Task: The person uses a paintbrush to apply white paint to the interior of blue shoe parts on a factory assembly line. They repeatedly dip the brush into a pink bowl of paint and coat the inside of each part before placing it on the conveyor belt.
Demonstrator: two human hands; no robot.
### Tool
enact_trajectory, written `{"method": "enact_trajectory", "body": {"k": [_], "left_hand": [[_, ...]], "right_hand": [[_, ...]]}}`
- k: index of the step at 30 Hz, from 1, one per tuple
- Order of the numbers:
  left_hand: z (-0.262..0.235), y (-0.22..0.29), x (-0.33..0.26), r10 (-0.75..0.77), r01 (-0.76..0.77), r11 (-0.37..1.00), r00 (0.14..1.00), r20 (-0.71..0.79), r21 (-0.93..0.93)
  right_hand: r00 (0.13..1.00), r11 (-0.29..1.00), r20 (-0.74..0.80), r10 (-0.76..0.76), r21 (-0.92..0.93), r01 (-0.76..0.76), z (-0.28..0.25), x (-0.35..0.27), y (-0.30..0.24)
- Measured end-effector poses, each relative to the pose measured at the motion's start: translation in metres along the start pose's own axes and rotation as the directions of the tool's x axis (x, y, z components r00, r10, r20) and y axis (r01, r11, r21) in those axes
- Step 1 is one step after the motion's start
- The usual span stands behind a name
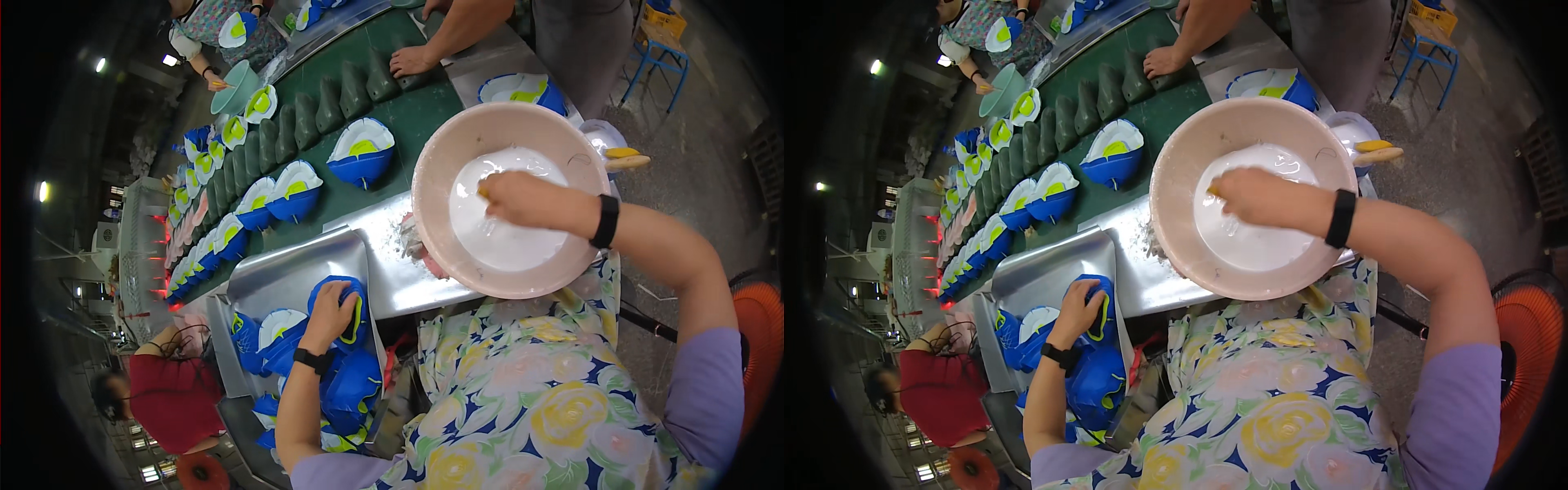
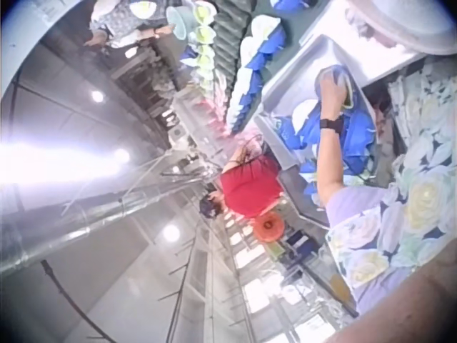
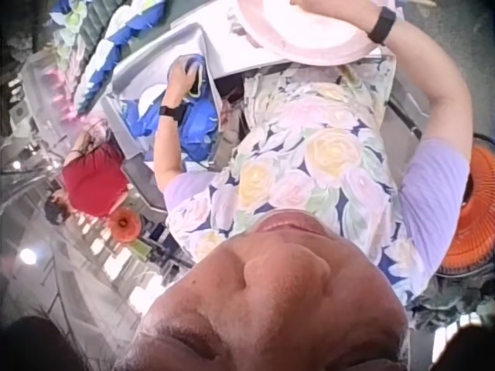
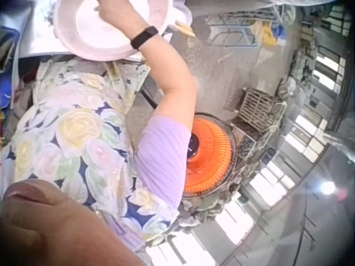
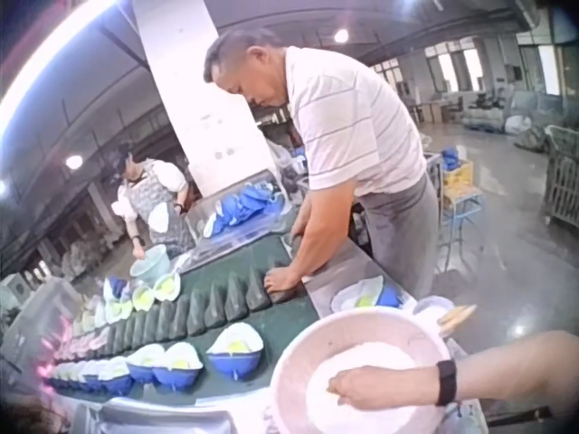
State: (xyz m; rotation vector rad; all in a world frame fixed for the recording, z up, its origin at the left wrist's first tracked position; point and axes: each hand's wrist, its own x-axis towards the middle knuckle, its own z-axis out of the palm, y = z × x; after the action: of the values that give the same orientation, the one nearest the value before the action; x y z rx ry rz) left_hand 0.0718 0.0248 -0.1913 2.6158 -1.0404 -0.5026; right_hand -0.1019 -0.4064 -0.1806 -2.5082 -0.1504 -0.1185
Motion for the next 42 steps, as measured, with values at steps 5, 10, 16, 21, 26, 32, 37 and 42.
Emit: {"method": "enact_trajectory", "body": {"k": [5,10,16,21,26,32,37,42], "left_hand": [[-0.013,-0.010,-0.030,0.049,-0.054,0.988,0.998,0.042,0.147],[-0.016,-0.023,-0.024,-0.073,0.089,0.957,0.995,-0.066,0.278],[-0.070,-0.001,-0.022,0.027,-0.059,0.996,0.923,-0.384,-0.073],[-0.095,-0.028,-0.043,-0.080,-0.128,0.882,0.909,-0.409,-0.455],[-0.104,0.065,0.013,0.228,-0.398,0.868,0.851,-0.474,-0.297],[-0.100,0.090,0.042,-0.018,-0.183,0.235,0.981,-0.192,-0.955],[-0.096,0.099,0.057,0.028,-0.181,0.248,0.983,-0.180,-0.952],[-0.097,0.120,0.072,0.091,-0.091,0.318,0.994,-0.065,-0.944]], "right_hand": [[0.904,0.942,-0.297,0.307,-0.040,-0.333,-0.068,-0.014,0.007],[0.963,0.968,-0.118,0.242,0.103,-0.231,-0.051,0.013,-0.013],[0.991,0.991,0.078,0.113,0.061,-0.118,-0.004,0.005,-0.017],[0.948,0.958,-0.192,0.253,-0.087,-0.273,-0.048,-0.007,0.008],[0.924,0.947,-0.271,0.271,-0.096,-0.306,-0.068,0.001,-0.006],[0.949,0.954,-0.140,0.282,0.149,-0.262,0.010,0.052,0.014],[0.938,0.953,0.265,0.223,0.145,-0.267,-0.001,0.026,-0.015],[0.985,0.980,0.073,0.154,0.112,-0.162,-0.066,-0.014,-0.006]]}}
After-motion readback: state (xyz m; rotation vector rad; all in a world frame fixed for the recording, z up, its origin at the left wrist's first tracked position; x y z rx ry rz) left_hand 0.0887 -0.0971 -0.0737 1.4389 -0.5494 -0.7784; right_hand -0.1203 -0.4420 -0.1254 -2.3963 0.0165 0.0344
